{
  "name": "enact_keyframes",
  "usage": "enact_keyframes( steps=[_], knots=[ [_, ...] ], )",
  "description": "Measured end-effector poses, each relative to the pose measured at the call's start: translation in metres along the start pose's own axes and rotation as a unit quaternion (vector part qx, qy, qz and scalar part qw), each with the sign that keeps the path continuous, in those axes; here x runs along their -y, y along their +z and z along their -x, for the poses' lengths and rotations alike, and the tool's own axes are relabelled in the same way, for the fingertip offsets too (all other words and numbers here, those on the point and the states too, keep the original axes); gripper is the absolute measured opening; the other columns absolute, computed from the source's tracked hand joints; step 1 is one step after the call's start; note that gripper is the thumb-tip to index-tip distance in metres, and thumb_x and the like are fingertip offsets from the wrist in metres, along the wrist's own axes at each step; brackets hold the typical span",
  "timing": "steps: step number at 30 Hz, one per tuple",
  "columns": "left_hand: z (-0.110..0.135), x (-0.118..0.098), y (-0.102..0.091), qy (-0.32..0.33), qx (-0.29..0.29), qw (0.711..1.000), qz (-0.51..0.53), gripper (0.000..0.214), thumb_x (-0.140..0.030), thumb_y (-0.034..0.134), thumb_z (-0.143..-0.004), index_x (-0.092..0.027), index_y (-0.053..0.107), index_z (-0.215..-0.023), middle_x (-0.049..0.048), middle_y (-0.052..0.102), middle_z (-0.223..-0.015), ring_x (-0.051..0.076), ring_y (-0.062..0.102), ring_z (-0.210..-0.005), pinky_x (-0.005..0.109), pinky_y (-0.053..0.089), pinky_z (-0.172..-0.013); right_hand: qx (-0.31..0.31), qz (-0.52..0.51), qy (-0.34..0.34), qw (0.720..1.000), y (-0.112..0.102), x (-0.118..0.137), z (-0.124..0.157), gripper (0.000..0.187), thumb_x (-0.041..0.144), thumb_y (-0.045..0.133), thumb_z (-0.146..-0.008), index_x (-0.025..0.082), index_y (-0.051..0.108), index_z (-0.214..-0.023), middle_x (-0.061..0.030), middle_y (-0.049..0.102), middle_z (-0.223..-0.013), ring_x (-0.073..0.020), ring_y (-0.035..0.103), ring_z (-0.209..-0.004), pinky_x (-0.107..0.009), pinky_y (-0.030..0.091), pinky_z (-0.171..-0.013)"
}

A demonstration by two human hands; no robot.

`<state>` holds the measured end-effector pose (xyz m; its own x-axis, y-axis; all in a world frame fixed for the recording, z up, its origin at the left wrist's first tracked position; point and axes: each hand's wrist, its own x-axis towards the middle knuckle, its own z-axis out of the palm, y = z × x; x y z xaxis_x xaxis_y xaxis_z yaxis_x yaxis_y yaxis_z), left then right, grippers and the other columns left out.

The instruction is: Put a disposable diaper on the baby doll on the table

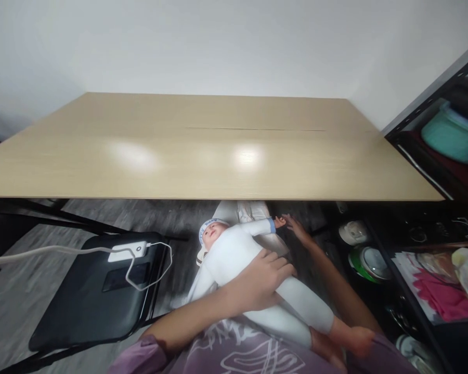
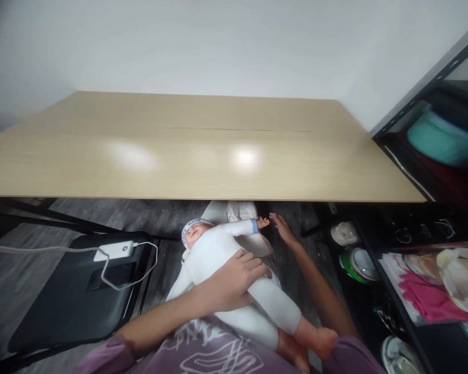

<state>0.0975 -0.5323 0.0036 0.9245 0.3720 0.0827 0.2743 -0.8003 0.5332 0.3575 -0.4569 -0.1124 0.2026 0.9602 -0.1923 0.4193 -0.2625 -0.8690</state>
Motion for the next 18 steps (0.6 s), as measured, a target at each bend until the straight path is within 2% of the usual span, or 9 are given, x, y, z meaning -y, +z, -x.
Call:
enact_keyframes(
  steps=[2, 4, 6, 8, 11, 13, 15, 18],
  knots=[
    [0.000, 0.001, 0.001, 0.001, -0.002, 1.000, -0.001, 0.040, -0.022, 0.070, -0.093, -0.017, 0.066, -0.132, 0.0074, 0.072, -0.113, 0.028, 0.066, -0.105, 0.042, 0.045, -0.092, 0.003, -0.006, -0.013, 1.000, -0.011, -0.002, 0.003, 0.051, 0.059, 0.050, -0.114, 0.020, 0.075, -0.135, -0.0182, 0.076, -0.142, -0.0333, 0.072, -0.133, -0.053, 0.059, -0.114],
    [0.000, 0.002, 0.001, 0.002, -0.003, 1.000, -0.004, 0.041, -0.021, 0.071, -0.092, -0.017, 0.066, -0.132, 0.0075, 0.072, -0.113, 0.028, 0.065, -0.105, 0.042, 0.044, -0.092, 0.024, 0.006, -0.060, 0.998, -0.021, 0.007, 0.009, 0.052, 0.058, 0.053, -0.111, 0.024, 0.070, -0.147, -0.0151, 0.069, -0.157, -0.0309, 0.063, -0.148, -0.052, 0.047, -0.129],
    [0.000, 0.002, 0.002, 0.002, -0.002, 1.000, -0.007, 0.042, -0.021, 0.071, -0.092, -0.018, 0.065, -0.134, 0.0073, 0.071, -0.113, 0.028, 0.065, -0.105, 0.042, 0.044, -0.091, 0.083, 0.061, -0.135, 0.985, -0.027, 0.026, 0.014, 0.054, 0.054, 0.058, -0.110, 0.028, 0.064, -0.156, -0.0119, 0.065, -0.162, -0.0290, 0.059, -0.153, -0.052, 0.041, -0.134],
    [0.000, 0.003, 0.001, 0.002, -0.001, 1.000, -0.010, 0.041, -0.022, 0.070, -0.094, -0.019, 0.064, -0.135, 0.0070, 0.070, -0.114, 0.028, 0.064, -0.106, 0.042, 0.044, -0.092, 0.163, 0.140, -0.214, 0.953, -0.025, 0.048, 0.016, 0.059, 0.051, 0.063, -0.108, 0.028, 0.060, -0.162, -0.0129, 0.064, -0.163, -0.0316, 0.058, -0.153, -0.055, 0.042, -0.133],
    [0.003, 0.002, -0.001, 0.000, -0.001, 1.000, -0.018, 0.040, -0.024, 0.069, -0.097, -0.019, 0.064, -0.136, 0.0067, 0.069, -0.115, 0.027, 0.062, -0.107, 0.042, 0.044, -0.095, 0.249, 0.245, -0.308, 0.885, 0.001, 0.079, 0.010, 0.060, 0.041, 0.074, -0.101, 0.024, 0.064, -0.158, -0.0153, 0.069, -0.157, -0.0363, 0.060, -0.148, -0.056, 0.044, -0.129],
    [0.007, 0.000, -0.002, -0.002, 0.003, 1.000, -0.023, 0.042, -0.023, 0.070, -0.096, -0.019, 0.063, -0.136, 0.0065, 0.069, -0.116, 0.027, 0.062, -0.108, 0.042, 0.045, -0.097, 0.276, 0.316, -0.352, 0.837, 0.028, 0.097, 0.005, 0.043, 0.026, 0.073, -0.099, 0.018, 0.074, -0.141, -0.0155, 0.078, -0.138, -0.0356, 0.068, -0.132, -0.053, 0.047, -0.122],
    [0.011, -0.002, -0.004, -0.014, 0.005, 1.000, -0.028, 0.042, -0.022, 0.070, -0.095, -0.020, 0.062, -0.136, 0.0064, 0.069, -0.118, 0.028, 0.061, -0.107, 0.043, 0.046, -0.097, 0.274, 0.377, -0.363, 0.807, 0.054, 0.112, 0.002, 0.029, 0.018, 0.068, -0.098, 0.014, 0.075, -0.125, -0.0160, 0.081, -0.123, -0.0329, 0.073, -0.114, -0.047, 0.052, -0.110],
    [0.020, -0.005, -0.008, -0.040, -0.006, 0.998, -0.040, 0.045, -0.021, 0.071, -0.094, -0.021, 0.061, -0.138, 0.0073, 0.071, -0.119, 0.030, 0.062, -0.108, 0.048, 0.049, -0.098, 0.264, 0.401, -0.405, 0.778, 0.079, 0.132, 0.004, 0.023, 0.016, 0.063, -0.101, 0.013, 0.071, -0.123, -0.0160, 0.080, -0.120, -0.0296, 0.071, -0.106, -0.042, 0.053, -0.098]
  ],
)
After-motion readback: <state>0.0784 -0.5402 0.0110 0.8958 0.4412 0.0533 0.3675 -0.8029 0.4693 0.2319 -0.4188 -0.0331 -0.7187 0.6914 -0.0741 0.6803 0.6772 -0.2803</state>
